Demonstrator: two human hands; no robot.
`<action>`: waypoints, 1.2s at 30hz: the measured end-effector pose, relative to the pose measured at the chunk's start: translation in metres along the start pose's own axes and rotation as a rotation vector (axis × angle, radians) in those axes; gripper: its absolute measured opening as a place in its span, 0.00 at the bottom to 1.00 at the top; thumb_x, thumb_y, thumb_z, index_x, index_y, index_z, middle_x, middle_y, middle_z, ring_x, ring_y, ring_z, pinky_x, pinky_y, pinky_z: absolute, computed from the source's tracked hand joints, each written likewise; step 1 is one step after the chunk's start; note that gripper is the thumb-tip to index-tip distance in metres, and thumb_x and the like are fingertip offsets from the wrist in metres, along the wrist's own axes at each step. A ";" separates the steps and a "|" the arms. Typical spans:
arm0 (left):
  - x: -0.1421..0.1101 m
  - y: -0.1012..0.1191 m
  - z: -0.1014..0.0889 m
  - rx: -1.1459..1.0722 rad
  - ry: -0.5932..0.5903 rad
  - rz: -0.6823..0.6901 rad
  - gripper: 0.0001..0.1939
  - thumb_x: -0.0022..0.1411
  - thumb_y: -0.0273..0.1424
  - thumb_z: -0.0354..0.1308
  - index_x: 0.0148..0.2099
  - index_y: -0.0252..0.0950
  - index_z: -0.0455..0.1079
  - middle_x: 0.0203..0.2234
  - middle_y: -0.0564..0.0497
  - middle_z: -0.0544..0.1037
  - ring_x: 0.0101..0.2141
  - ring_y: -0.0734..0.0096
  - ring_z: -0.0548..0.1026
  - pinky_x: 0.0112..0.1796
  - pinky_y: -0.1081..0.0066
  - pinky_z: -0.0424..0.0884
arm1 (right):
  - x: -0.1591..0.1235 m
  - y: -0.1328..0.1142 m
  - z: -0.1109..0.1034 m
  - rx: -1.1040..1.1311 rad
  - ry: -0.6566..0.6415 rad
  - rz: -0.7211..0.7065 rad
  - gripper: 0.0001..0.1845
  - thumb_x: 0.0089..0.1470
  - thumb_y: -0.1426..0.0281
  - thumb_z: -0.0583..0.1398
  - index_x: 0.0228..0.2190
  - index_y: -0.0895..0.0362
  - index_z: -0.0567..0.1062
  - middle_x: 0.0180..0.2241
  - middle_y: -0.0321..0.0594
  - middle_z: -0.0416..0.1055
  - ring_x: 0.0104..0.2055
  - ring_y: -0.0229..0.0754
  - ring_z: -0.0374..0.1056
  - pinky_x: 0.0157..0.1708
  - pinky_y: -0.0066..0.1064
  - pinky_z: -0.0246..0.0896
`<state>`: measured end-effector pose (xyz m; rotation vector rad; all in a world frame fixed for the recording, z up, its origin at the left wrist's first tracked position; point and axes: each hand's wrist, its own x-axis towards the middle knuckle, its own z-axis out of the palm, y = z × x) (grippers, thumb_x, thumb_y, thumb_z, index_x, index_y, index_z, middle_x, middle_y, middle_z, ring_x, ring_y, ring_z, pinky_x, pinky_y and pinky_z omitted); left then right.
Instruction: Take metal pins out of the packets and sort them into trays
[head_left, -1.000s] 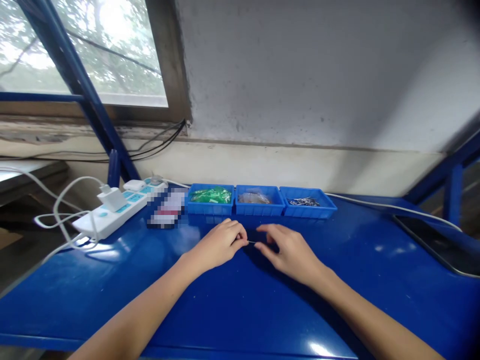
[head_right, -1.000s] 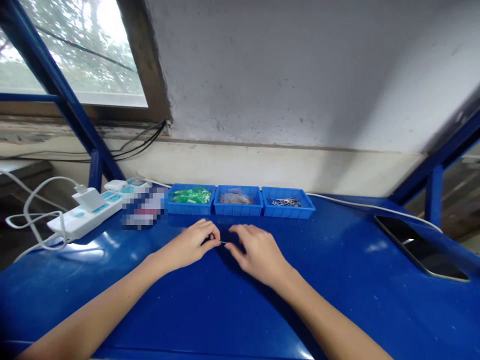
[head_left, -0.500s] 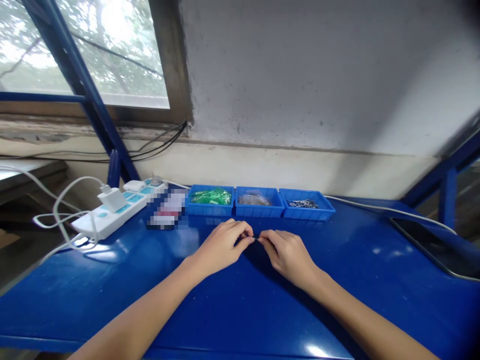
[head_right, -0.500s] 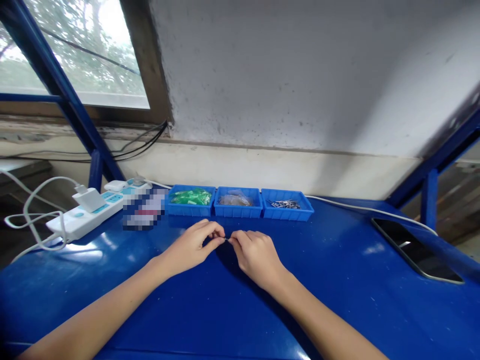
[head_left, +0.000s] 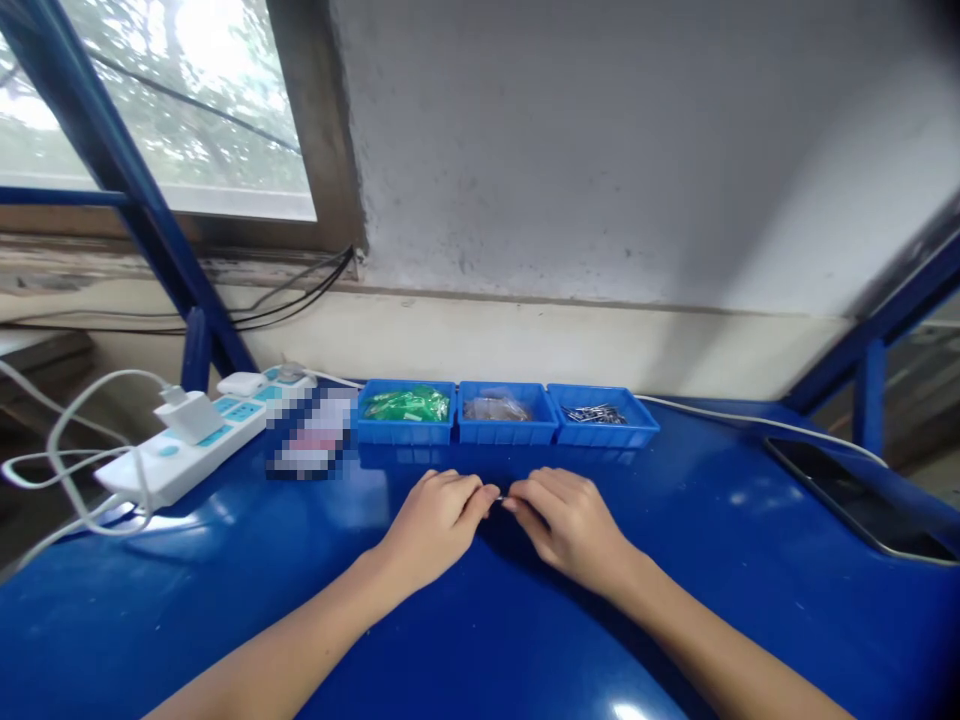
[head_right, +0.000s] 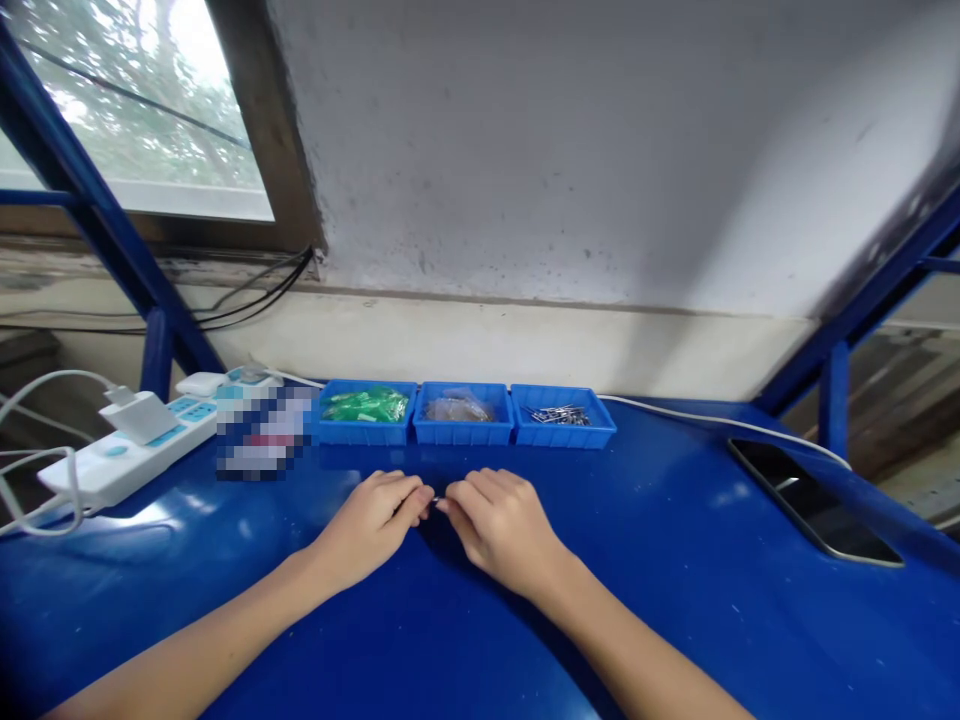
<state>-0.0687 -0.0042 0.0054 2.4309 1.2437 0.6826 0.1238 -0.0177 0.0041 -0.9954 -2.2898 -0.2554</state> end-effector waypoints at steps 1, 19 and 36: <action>0.000 0.001 -0.002 -0.014 -0.002 -0.004 0.18 0.69 0.34 0.41 0.28 0.37 0.65 0.23 0.55 0.74 0.29 0.68 0.71 0.35 0.67 0.61 | 0.000 0.006 -0.006 -0.013 0.072 0.001 0.10 0.59 0.70 0.53 0.29 0.57 0.71 0.21 0.37 0.68 0.23 0.36 0.63 0.26 0.28 0.54; 0.050 0.005 0.021 0.052 0.146 0.110 0.24 0.64 0.33 0.49 0.61 0.41 0.50 0.56 0.43 0.58 0.47 0.59 0.70 0.47 0.58 0.66 | 0.005 0.068 0.005 -0.223 -0.207 0.779 0.29 0.58 0.49 0.45 0.45 0.57 0.70 0.26 0.46 0.75 0.29 0.52 0.73 0.24 0.33 0.57; 0.014 0.001 0.013 0.040 0.053 -0.063 0.25 0.54 0.46 0.58 0.51 0.43 0.58 0.57 0.41 0.54 0.42 0.50 0.71 0.39 0.52 0.68 | -0.057 0.119 -0.038 -0.067 0.142 1.233 0.25 0.50 0.54 0.53 0.41 0.59 0.75 0.30 0.48 0.75 0.32 0.50 0.69 0.30 0.36 0.59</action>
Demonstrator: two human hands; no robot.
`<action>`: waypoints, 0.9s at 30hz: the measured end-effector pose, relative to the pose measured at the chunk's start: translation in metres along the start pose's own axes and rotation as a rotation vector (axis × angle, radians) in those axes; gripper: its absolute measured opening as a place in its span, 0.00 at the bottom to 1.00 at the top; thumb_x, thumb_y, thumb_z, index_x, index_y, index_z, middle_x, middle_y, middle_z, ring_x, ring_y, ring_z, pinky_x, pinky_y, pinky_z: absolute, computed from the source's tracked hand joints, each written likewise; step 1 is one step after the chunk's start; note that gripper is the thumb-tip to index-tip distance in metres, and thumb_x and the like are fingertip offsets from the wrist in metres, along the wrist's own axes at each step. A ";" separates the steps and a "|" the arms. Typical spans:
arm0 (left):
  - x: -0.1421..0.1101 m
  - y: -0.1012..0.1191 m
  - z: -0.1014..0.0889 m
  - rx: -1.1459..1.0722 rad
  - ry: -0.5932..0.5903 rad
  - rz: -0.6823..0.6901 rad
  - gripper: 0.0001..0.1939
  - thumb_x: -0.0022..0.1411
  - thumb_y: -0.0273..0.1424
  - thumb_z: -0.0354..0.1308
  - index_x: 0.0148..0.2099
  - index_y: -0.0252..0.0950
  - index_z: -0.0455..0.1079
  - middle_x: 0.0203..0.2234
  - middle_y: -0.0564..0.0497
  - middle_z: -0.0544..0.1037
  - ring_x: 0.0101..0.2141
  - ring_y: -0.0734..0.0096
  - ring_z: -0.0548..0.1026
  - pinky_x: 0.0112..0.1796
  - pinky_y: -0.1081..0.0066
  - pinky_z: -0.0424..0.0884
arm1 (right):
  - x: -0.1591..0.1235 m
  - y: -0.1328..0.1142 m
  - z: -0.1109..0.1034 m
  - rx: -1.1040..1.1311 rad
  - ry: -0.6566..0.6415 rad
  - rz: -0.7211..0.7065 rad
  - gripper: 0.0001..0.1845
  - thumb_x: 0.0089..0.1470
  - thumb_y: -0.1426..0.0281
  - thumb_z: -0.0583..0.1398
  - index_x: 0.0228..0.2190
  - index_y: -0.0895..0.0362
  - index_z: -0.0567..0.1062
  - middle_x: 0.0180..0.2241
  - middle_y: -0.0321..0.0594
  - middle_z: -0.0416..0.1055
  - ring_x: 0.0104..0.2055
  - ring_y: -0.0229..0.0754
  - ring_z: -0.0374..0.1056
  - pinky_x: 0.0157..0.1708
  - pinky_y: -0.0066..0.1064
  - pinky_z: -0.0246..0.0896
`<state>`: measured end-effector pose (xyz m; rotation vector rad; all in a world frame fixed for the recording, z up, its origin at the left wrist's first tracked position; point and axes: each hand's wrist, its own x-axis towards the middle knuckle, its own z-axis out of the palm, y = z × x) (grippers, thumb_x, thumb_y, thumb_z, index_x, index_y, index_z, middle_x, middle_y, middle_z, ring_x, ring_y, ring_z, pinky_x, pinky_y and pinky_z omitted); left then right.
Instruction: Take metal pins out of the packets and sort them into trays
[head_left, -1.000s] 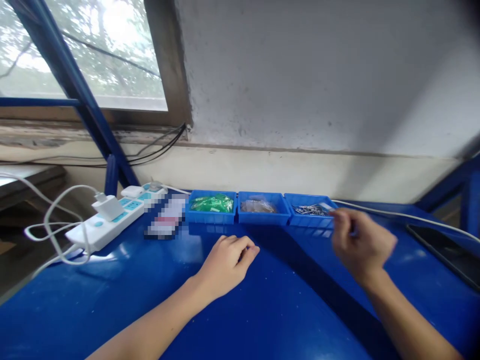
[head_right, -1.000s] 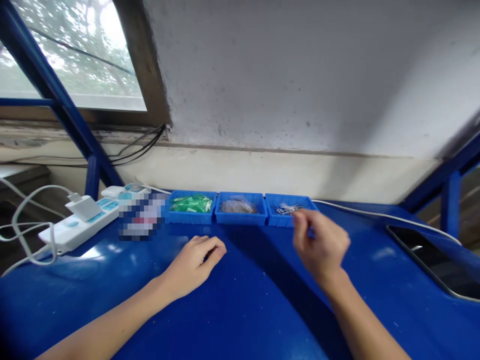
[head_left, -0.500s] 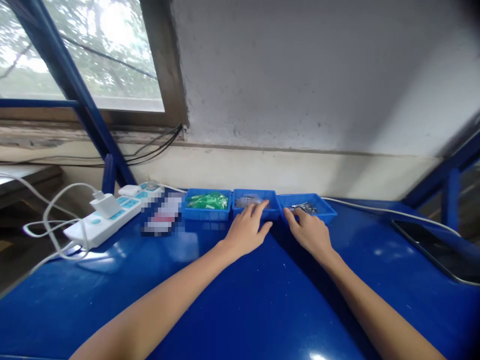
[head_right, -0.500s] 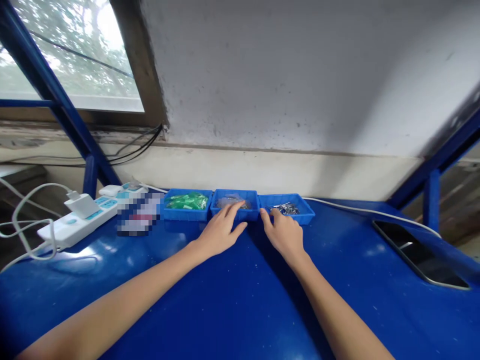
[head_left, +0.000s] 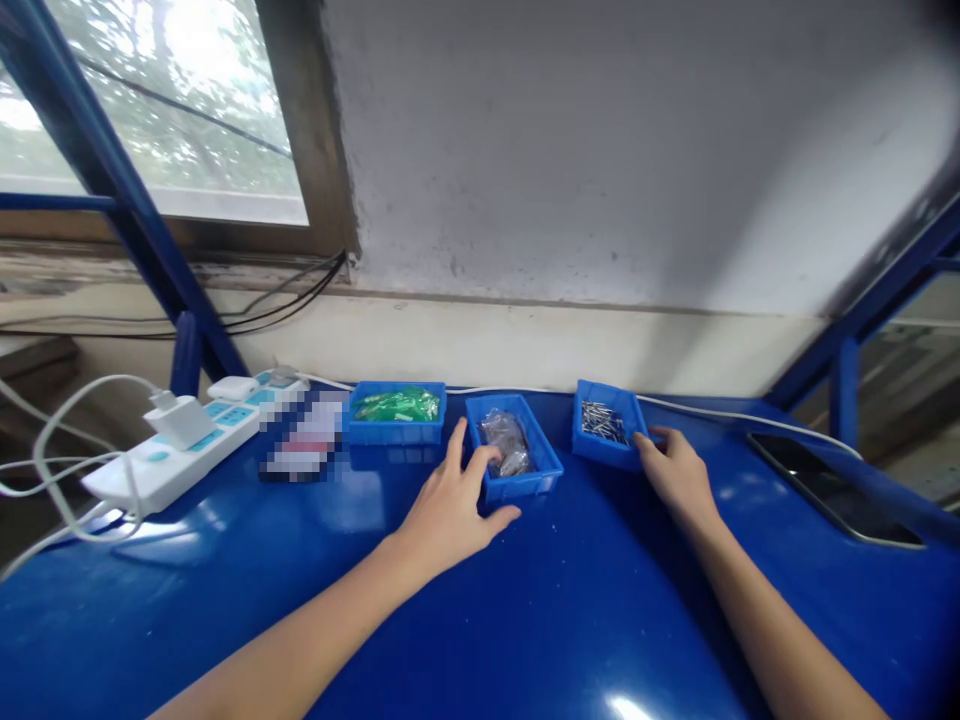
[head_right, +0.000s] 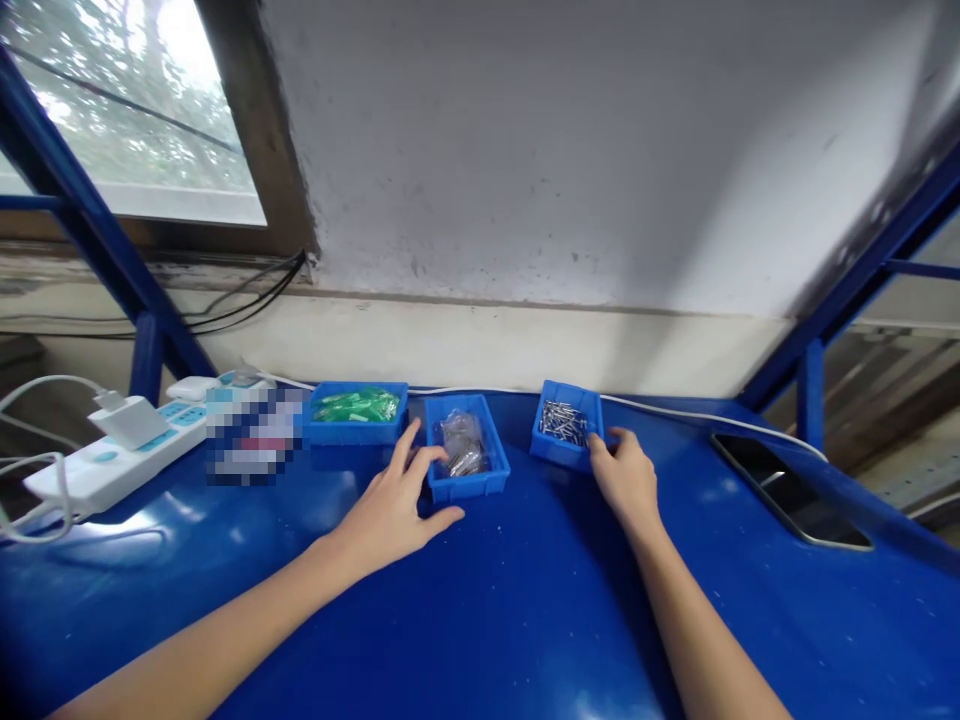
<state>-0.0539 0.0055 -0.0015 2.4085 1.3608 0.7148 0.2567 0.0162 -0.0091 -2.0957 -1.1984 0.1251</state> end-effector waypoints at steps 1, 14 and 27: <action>-0.001 0.001 0.001 -0.011 -0.008 -0.014 0.19 0.56 0.42 0.58 0.47 0.43 0.59 0.54 0.43 0.59 0.40 0.52 0.72 0.38 0.53 0.69 | 0.000 0.000 0.002 0.044 0.004 0.005 0.24 0.50 0.56 0.53 0.38 0.60 0.76 0.30 0.50 0.75 0.32 0.51 0.69 0.31 0.36 0.59; 0.009 -0.005 -0.011 -0.224 0.308 0.100 0.05 0.62 0.26 0.51 0.41 0.40 0.60 0.57 0.43 0.60 0.60 0.55 0.56 0.50 0.56 0.65 | -0.023 -0.032 0.007 0.206 0.126 -0.159 0.22 0.51 0.59 0.52 0.35 0.62 0.77 0.36 0.50 0.74 0.40 0.49 0.68 0.38 0.35 0.59; 0.014 0.010 -0.017 0.061 0.202 0.414 0.15 0.64 0.22 0.49 0.51 0.41 0.65 0.59 0.45 0.58 0.57 0.58 0.57 0.54 0.54 0.61 | -0.064 -0.071 0.003 -0.127 0.367 -0.566 0.15 0.57 0.65 0.53 0.39 0.57 0.76 0.33 0.43 0.71 0.36 0.45 0.64 0.27 0.32 0.59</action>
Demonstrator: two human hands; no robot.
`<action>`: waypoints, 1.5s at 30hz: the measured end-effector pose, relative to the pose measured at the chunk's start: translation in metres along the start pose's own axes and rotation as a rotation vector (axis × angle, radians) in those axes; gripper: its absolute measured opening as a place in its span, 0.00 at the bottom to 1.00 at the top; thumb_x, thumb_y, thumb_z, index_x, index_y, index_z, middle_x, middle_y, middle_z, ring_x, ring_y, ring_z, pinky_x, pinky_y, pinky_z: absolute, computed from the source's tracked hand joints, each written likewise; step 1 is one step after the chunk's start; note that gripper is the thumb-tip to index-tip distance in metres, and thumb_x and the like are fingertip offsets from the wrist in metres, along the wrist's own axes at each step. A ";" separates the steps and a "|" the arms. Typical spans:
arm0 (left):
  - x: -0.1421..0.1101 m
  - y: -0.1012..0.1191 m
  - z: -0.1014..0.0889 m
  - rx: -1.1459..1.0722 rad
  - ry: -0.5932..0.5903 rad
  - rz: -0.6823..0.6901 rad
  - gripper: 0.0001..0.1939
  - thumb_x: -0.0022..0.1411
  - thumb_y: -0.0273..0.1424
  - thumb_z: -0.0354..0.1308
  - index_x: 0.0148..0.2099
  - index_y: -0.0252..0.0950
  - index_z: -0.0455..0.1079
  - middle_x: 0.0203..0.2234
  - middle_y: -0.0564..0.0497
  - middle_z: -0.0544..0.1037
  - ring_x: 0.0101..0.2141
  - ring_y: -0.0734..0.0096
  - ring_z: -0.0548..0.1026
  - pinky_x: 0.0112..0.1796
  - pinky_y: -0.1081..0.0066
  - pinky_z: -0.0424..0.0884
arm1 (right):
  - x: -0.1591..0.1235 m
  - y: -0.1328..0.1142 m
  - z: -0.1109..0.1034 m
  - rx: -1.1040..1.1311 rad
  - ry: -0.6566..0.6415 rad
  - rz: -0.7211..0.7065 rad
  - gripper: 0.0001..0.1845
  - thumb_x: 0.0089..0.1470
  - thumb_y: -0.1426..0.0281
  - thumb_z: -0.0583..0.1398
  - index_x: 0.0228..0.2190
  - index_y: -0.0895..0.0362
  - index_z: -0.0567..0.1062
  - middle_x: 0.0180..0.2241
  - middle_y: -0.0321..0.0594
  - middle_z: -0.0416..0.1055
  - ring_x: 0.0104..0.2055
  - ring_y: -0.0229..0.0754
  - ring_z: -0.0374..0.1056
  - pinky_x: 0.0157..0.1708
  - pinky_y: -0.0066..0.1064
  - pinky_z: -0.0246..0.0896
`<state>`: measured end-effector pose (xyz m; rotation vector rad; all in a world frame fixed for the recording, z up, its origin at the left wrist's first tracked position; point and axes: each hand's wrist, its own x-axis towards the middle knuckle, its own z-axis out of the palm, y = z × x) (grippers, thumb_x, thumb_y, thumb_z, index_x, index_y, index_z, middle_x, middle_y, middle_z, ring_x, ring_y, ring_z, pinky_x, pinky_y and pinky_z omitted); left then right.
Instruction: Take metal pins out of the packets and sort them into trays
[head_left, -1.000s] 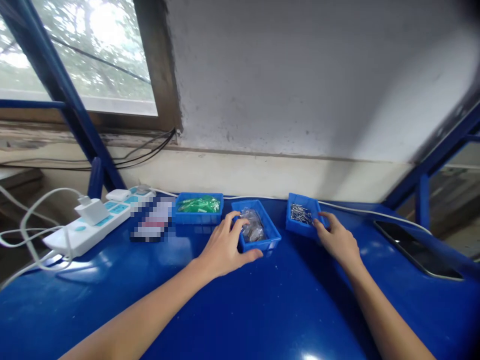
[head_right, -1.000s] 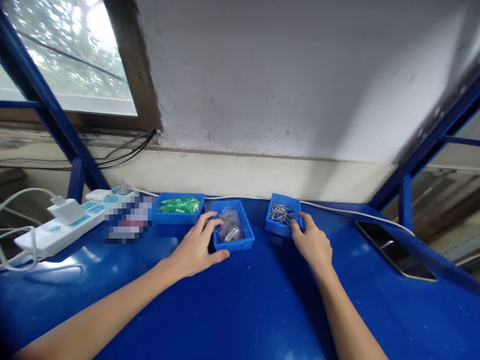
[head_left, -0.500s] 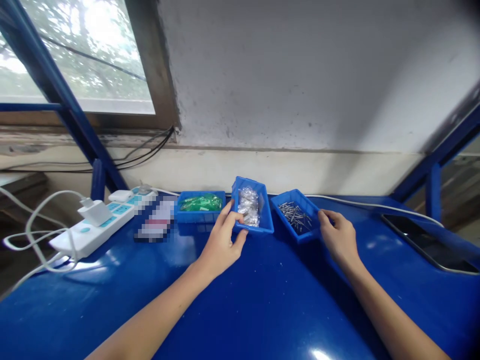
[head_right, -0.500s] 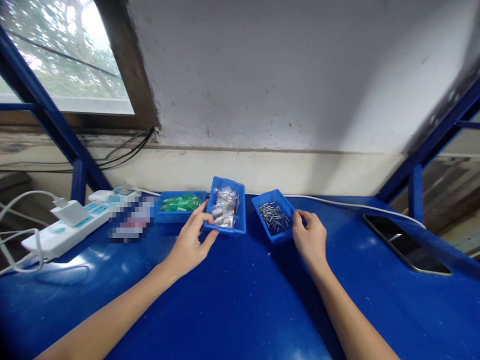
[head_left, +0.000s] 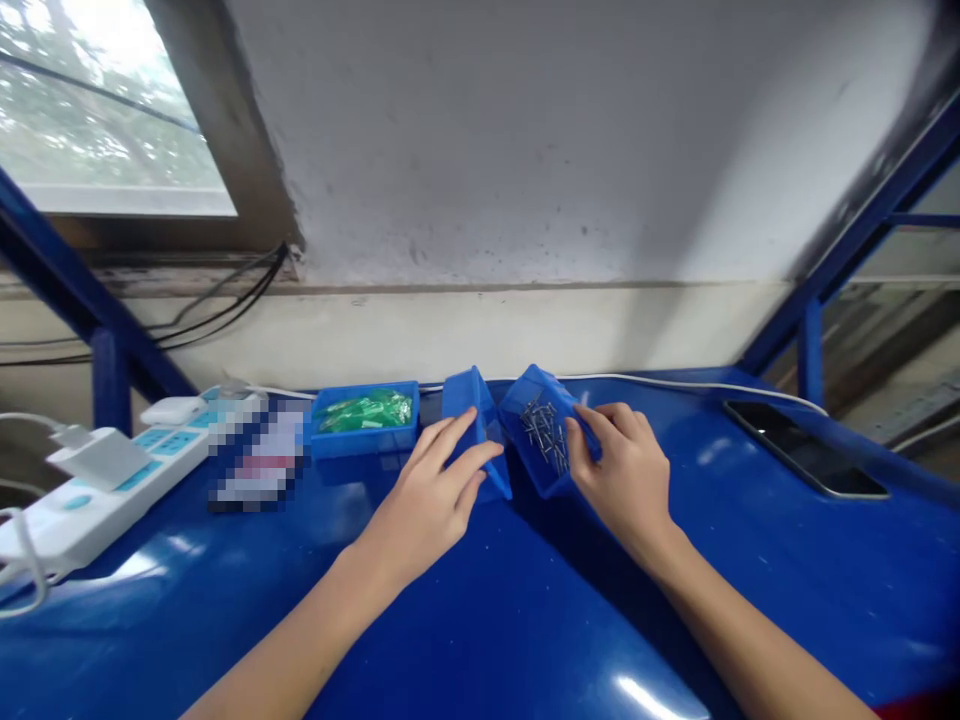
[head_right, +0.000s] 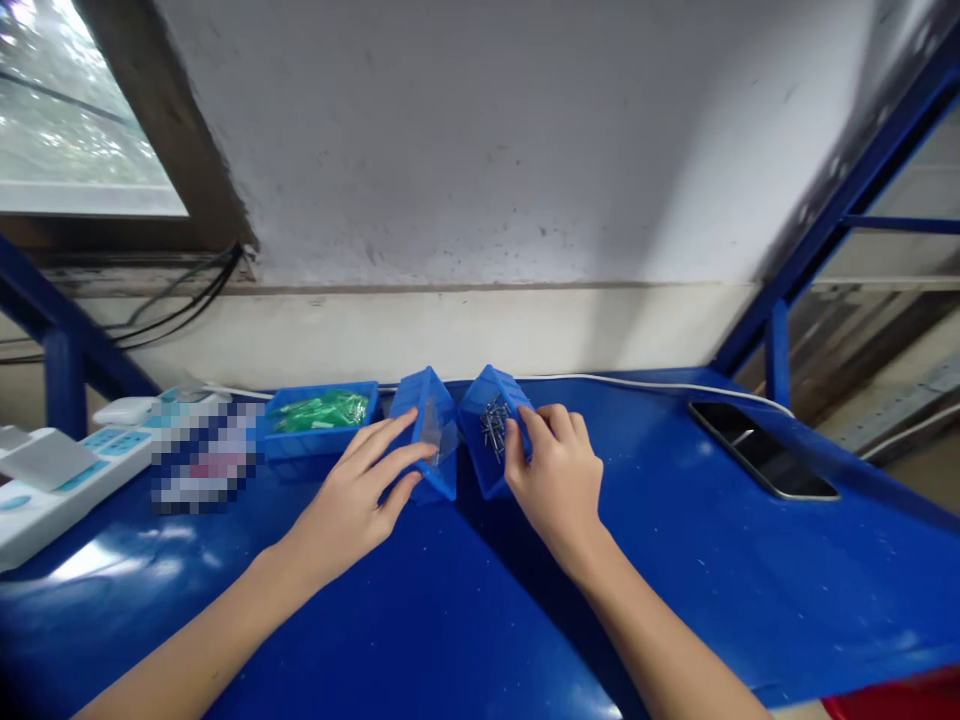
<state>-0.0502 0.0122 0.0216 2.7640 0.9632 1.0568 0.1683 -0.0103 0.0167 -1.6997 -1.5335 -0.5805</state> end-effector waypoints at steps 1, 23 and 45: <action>-0.001 0.001 -0.001 -0.006 -0.009 0.015 0.17 0.64 0.22 0.48 0.52 0.42 0.65 0.59 0.46 0.58 0.57 0.58 0.57 0.54 0.54 0.61 | -0.001 -0.003 0.000 -0.031 0.005 -0.017 0.15 0.57 0.64 0.54 0.40 0.56 0.76 0.33 0.43 0.70 0.36 0.45 0.63 0.27 0.32 0.58; -0.006 0.028 0.021 -0.153 0.064 -0.444 0.23 0.54 0.27 0.59 0.52 0.44 0.59 0.65 0.41 0.43 0.46 0.52 0.74 0.38 0.59 0.74 | -0.004 -0.015 -0.025 -0.219 -0.421 -0.197 0.28 0.54 0.59 0.55 0.57 0.41 0.61 0.50 0.47 0.68 0.26 0.48 0.74 0.22 0.41 0.70; -0.009 0.016 -0.033 -0.072 0.132 -0.346 0.20 0.51 0.28 0.59 0.47 0.47 0.69 0.60 0.50 0.60 0.37 0.56 0.78 0.22 0.67 0.78 | 0.007 0.037 -0.034 0.083 -0.430 -0.441 0.26 0.51 0.64 0.61 0.53 0.44 0.67 0.54 0.43 0.63 0.43 0.49 0.72 0.39 0.43 0.71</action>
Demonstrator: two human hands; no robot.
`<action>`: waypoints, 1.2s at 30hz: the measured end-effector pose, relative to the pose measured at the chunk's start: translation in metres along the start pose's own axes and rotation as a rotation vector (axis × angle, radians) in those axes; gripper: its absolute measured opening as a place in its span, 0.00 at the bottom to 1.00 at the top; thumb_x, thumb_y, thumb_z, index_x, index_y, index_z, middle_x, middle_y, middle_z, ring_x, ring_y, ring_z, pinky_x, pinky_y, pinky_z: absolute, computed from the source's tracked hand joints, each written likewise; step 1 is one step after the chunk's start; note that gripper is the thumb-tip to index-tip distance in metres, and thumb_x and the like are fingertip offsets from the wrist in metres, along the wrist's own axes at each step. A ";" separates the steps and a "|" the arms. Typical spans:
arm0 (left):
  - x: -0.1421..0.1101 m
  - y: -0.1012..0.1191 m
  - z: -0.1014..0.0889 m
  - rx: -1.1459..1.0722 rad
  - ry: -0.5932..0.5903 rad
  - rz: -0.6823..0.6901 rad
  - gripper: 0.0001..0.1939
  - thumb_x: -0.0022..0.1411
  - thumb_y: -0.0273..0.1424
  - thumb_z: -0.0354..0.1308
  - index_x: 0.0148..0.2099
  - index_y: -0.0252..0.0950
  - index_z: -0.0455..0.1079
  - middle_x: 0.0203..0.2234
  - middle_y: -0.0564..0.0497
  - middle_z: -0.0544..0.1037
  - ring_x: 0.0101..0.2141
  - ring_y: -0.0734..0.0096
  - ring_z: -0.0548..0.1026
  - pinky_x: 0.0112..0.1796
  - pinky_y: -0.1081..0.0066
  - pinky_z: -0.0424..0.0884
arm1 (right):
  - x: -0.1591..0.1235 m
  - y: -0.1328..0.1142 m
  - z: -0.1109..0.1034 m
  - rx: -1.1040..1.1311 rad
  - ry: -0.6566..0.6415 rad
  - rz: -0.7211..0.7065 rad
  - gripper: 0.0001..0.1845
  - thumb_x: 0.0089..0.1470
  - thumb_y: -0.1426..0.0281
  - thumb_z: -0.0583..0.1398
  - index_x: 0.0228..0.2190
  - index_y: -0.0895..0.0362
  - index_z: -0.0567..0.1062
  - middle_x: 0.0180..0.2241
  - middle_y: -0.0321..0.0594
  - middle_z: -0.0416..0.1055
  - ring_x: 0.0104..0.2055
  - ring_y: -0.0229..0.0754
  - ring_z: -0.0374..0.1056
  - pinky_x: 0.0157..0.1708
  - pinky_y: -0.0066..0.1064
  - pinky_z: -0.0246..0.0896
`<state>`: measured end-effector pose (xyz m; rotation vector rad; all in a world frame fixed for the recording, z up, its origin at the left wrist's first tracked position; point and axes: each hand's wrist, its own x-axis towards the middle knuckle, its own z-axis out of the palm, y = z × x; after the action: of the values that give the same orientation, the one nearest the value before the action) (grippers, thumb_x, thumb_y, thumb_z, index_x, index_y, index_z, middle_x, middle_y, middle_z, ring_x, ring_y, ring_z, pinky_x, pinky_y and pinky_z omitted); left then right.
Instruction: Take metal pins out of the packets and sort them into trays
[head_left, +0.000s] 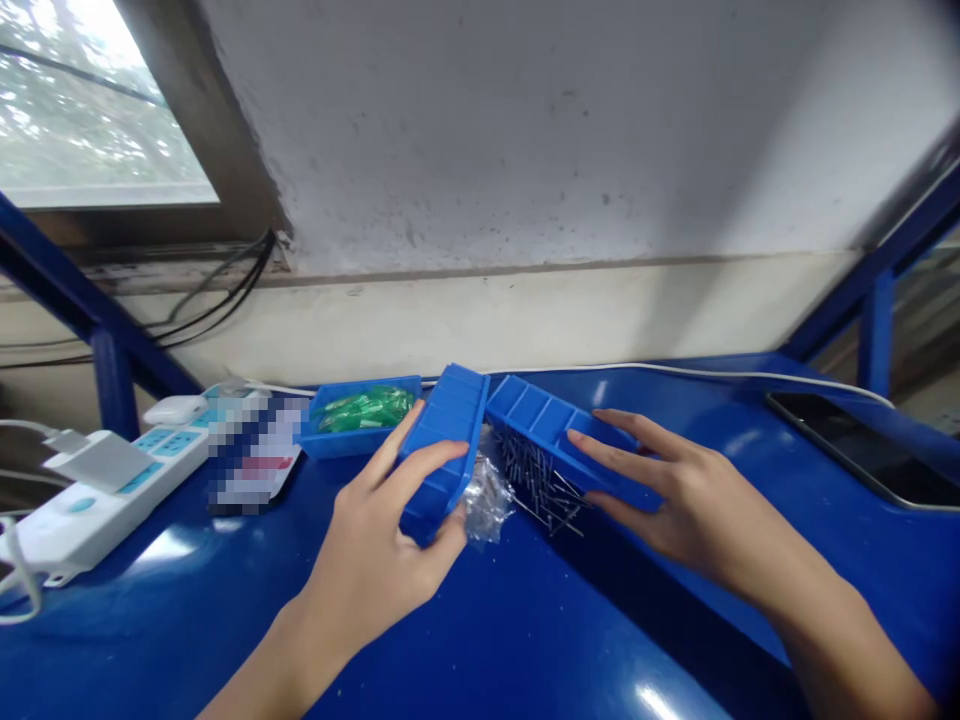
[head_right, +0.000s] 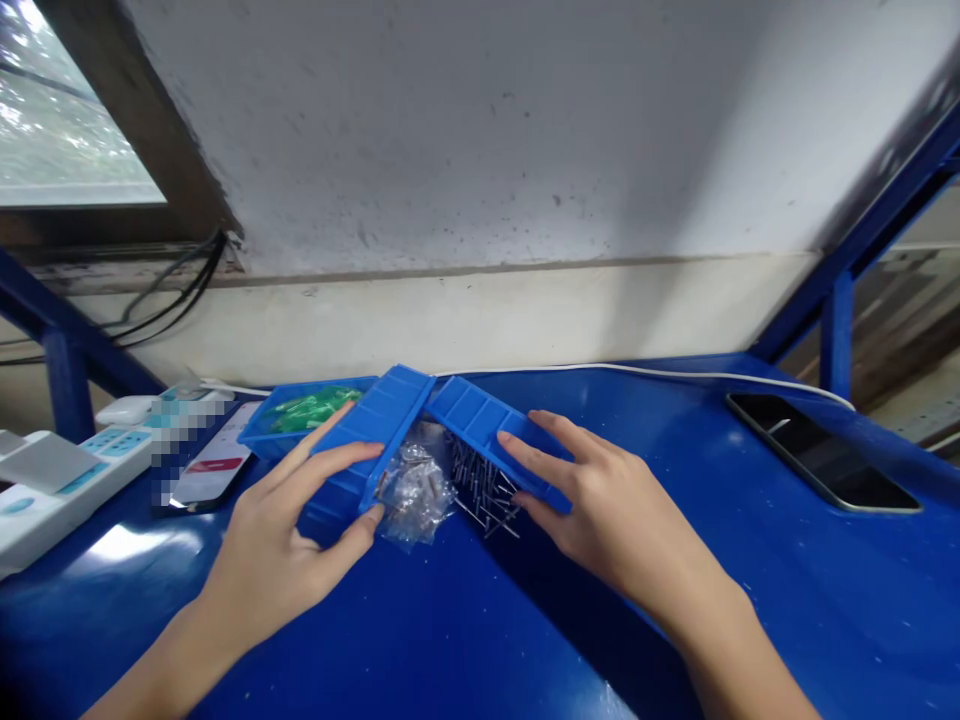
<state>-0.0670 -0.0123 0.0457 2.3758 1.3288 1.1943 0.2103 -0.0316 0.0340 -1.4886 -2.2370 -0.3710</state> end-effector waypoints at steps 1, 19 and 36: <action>0.001 0.000 0.000 0.003 0.002 0.009 0.19 0.51 0.28 0.59 0.47 0.46 0.69 0.60 0.50 0.60 0.40 0.54 0.77 0.26 0.64 0.79 | 0.000 0.002 0.000 0.005 -0.005 -0.003 0.27 0.51 0.65 0.61 0.53 0.43 0.66 0.55 0.43 0.62 0.44 0.49 0.71 0.40 0.42 0.71; 0.062 -0.026 0.003 -0.207 0.051 0.085 0.23 0.47 0.23 0.54 0.49 0.38 0.64 0.52 0.46 0.68 0.52 0.55 0.67 0.51 0.56 0.64 | 0.002 0.052 0.006 0.189 0.039 0.066 0.28 0.52 0.73 0.57 0.55 0.50 0.64 0.48 0.44 0.64 0.46 0.45 0.67 0.45 0.38 0.67; 0.130 -0.074 0.075 -0.255 0.076 -0.224 0.28 0.57 0.24 0.49 0.60 0.35 0.56 0.55 0.41 0.64 0.57 0.55 0.60 0.57 0.55 0.54 | 0.008 0.111 0.057 0.352 0.727 0.837 0.20 0.41 0.70 0.59 0.39 0.59 0.74 0.34 0.41 0.63 0.38 0.46 0.63 0.43 0.42 0.59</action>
<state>-0.0239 0.1494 0.0324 1.9682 1.3329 1.3099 0.2980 0.0436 -0.0132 -1.5911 -0.9531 -0.1801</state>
